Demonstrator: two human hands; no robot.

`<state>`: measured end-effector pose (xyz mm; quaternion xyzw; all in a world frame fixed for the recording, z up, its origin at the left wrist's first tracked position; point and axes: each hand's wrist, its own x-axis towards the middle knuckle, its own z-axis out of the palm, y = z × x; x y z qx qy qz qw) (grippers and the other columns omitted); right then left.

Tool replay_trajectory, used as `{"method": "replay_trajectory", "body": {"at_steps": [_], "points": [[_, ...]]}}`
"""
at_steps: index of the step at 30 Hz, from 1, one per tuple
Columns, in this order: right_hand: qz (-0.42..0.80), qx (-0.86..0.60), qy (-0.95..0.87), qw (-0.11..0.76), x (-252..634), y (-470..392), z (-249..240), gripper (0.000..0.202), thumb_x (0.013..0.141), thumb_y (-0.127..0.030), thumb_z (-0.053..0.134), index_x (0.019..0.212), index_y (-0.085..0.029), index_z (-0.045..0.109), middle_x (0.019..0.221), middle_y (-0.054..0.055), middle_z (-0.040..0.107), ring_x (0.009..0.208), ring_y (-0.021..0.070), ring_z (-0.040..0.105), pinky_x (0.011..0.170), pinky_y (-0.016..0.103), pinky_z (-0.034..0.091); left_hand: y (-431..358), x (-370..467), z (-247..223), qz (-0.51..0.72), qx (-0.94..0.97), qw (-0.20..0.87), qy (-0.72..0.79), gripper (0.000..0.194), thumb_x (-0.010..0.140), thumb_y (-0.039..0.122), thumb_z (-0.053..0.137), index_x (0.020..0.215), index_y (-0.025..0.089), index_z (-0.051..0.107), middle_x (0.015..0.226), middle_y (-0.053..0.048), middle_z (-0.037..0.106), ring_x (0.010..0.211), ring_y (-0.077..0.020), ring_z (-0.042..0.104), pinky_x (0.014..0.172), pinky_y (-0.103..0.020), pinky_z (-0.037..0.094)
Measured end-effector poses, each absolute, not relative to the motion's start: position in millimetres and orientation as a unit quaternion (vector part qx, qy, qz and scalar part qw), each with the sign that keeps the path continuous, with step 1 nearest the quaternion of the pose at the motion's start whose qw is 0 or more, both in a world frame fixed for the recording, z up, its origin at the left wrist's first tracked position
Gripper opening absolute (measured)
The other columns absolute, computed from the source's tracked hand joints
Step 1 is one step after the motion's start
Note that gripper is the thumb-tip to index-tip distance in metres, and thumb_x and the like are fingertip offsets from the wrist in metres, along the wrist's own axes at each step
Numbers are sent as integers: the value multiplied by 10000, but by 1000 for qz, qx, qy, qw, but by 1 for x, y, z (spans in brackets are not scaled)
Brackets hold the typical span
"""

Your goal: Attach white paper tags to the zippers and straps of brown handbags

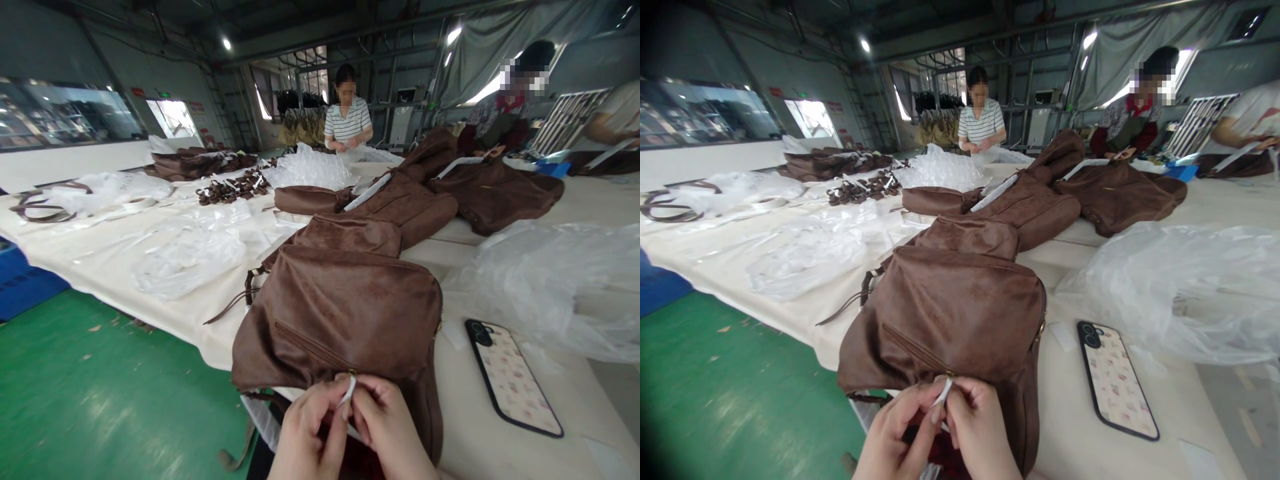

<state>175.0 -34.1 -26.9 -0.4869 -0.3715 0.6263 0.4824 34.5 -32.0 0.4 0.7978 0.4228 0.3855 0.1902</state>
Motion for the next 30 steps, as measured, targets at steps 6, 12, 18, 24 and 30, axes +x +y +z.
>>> {"method": "replay_trajectory", "body": {"at_steps": [6, 12, 18, 24, 30], "points": [[606, -463, -390, 516, 178, -41, -28, 404, 816, -563, 608, 816, -162, 665, 582, -18, 509, 519, 106, 420, 480, 215, 328, -15, 29, 25, 314, 865, 92, 381, 215, 909, 199, 541, 1111, 223, 609, 930, -37, 718, 846, -175, 681, 778, -280, 563], [346, -589, -574, 452, 186, -43, -33, 272, 941, -375, 448, 821, -196, 614, 669, 28, 617, 574, 161, 568, 520, 253, 355, 27, 53, 58, 155, 931, -46, 328, 178, 881, 263, 623, 1038, 181, 606, 945, -50, 680, 852, -230, 636, 743, -378, 577], [14, -663, -648, 374, 199, -39, -47, 462, 1029, -380, 238, 763, -210, 575, 646, 43, 649, 521, 181, 612, 510, 298, 320, 45, 84, 60, -31, 951, -141, 274, 57, 859, 169, 603, 892, 122, 603, 854, -79, 631, 740, -253, 615, 554, -370, 564], [57, -646, -654, 390, 203, -30, -48, 437, 1030, -291, 215, 872, -184, 608, 729, 56, 693, 610, 182, 667, 568, 282, 397, 51, 81, 50, -31, 962, -171, 212, 123, 892, 175, 545, 943, 83, 608, 866, -100, 622, 750, -256, 604, 527, -348, 532], [179, -683, -615, 352, 206, -12, -31, 285, 972, -147, 380, 847, -182, 634, 653, 15, 679, 589, 172, 662, 566, 255, 418, 62, 72, 50, 34, 974, -90, 207, 112, 899, 154, 504, 849, 155, 603, 834, -38, 618, 783, -213, 582, 702, -340, 524]]}}
